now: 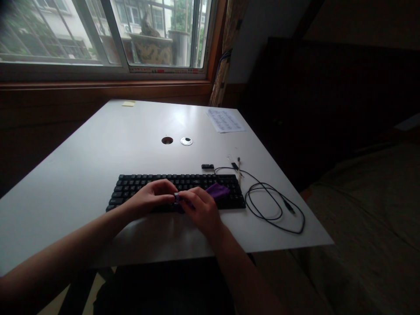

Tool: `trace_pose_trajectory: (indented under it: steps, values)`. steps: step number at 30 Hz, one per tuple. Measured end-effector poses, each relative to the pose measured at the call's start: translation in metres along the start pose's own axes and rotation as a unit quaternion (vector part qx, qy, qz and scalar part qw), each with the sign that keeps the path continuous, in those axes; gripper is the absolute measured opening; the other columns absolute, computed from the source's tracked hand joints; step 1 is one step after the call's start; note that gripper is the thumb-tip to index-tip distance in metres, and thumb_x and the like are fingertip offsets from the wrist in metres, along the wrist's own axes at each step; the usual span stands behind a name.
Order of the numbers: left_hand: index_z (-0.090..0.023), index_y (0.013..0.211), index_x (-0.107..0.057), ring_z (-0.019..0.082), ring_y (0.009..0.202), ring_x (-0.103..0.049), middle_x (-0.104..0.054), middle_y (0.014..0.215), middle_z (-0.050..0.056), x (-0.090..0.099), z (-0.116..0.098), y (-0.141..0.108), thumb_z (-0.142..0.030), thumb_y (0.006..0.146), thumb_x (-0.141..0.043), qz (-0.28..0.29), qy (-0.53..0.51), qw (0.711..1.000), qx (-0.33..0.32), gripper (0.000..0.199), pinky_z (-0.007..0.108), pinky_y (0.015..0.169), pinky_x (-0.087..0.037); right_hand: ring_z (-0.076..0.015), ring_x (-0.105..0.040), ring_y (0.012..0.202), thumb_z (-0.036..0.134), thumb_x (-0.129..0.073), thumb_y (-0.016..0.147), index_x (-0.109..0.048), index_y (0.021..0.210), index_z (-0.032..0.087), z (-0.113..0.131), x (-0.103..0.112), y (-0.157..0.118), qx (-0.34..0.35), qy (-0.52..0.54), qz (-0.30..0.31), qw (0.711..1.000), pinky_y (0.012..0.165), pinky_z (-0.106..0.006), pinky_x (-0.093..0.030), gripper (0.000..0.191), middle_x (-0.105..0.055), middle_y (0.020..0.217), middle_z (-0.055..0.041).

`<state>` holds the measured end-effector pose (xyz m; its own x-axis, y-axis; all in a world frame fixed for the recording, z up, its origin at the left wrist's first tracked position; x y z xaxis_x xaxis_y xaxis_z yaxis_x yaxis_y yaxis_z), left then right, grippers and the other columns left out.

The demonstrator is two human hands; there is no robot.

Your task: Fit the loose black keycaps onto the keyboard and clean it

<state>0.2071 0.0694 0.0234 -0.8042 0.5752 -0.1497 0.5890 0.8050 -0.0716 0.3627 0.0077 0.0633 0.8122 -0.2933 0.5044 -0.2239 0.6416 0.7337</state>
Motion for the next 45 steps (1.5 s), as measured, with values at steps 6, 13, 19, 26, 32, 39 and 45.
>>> trace_pose_trajectory:
  steps: [6,13,19,26,32,39,45]
  values:
    - [-0.016,0.098,-0.075,0.019,0.088,-0.067,-0.074,0.095,0.006,0.0,-0.001,0.0,-0.036,0.08,-0.085,0.001,0.02,1.0,-0.005,0.029,0.029,0.08,-0.051,-0.0145,-0.068,0.08,0.017,-0.072,0.092,-0.065,0.115,0.026,0.0,0.002,0.0,-0.007,0.02,-0.011,1.0,0.073,-0.028,-0.059,0.026,-0.07,0.09,-0.0011]
    - [-0.016,0.102,-0.076,0.015,0.08,-0.064,-0.073,0.088,0.004,0.0,0.0,0.0,-0.033,0.084,-0.081,0.01,0.028,1.0,-0.004,0.026,0.026,0.075,-0.049,-0.0151,-0.067,0.081,0.015,-0.071,0.091,-0.061,0.101,0.025,-0.012,0.01,-0.001,-0.057,0.061,-0.042,0.996,0.073,-0.031,-0.056,0.017,-0.068,0.089,0.0]
    - [-0.015,0.097,-0.073,0.014,0.077,-0.065,-0.072,0.081,0.002,-0.001,0.002,0.002,-0.032,0.084,-0.082,0.018,-0.027,0.999,-0.013,0.024,0.026,0.075,-0.05,-0.0157,-0.067,0.085,0.015,-0.07,0.091,-0.067,0.104,0.025,-0.015,0.01,-0.001,-0.099,0.071,-0.045,0.991,0.076,-0.031,-0.055,0.017,-0.069,0.093,-0.0007]
    - [-0.013,0.094,-0.071,0.013,0.073,-0.064,-0.071,0.079,0.002,-0.003,0.004,0.003,-0.032,0.083,-0.083,0.021,-0.063,0.998,-0.004,0.024,0.024,0.071,-0.05,-0.0146,-0.067,0.085,0.015,-0.068,0.093,-0.072,0.105,0.026,-0.011,0.005,0.003,-0.112,0.102,-0.033,0.988,0.076,-0.03,-0.056,0.017,-0.069,0.093,-0.0002]
    - [-0.013,0.094,-0.071,0.014,0.076,-0.064,-0.071,0.08,0.003,-0.002,0.006,0.004,-0.031,0.084,-0.083,0.024,-0.067,0.997,-0.006,0.024,0.025,0.073,-0.05,-0.0144,-0.067,0.085,0.015,-0.068,0.094,-0.075,0.115,0.028,-0.004,-0.001,0.005,-0.071,0.091,-0.013,0.993,0.075,-0.029,-0.058,0.025,-0.069,0.093,-0.002]
    - [-0.013,0.091,-0.071,0.014,0.076,-0.063,-0.07,0.081,0.003,-0.001,0.007,0.004,-0.029,0.083,-0.083,0.023,-0.059,0.998,-0.002,0.022,0.026,0.075,-0.048,-0.0158,-0.066,0.087,0.011,-0.069,0.092,-0.071,0.125,0.028,0.001,-0.002,0.002,-0.003,0.032,-0.001,0.999,0.078,-0.032,-0.059,0.037,-0.071,0.096,-0.0042]
    - [-0.014,0.091,-0.071,0.014,0.077,-0.062,-0.069,0.081,0.003,-0.001,0.007,0.002,-0.028,0.084,-0.082,0.028,-0.05,0.998,-0.008,0.019,0.025,0.076,-0.046,-0.0162,-0.065,0.083,0.009,-0.069,0.092,-0.072,0.121,0.027,0.012,0.004,0.005,0.039,-0.005,-0.011,0.999,0.076,-0.032,-0.058,0.035,-0.072,0.093,-0.0038]
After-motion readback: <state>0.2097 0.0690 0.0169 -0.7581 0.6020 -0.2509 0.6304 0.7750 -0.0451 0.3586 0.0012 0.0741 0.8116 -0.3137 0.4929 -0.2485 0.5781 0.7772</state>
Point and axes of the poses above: each hand's wrist, its own y-axis towards the middle knuckle, its own x-axis out of the back of the hand, z = x × y, the point moved 7 cm from there along y, towards the middle knuckle
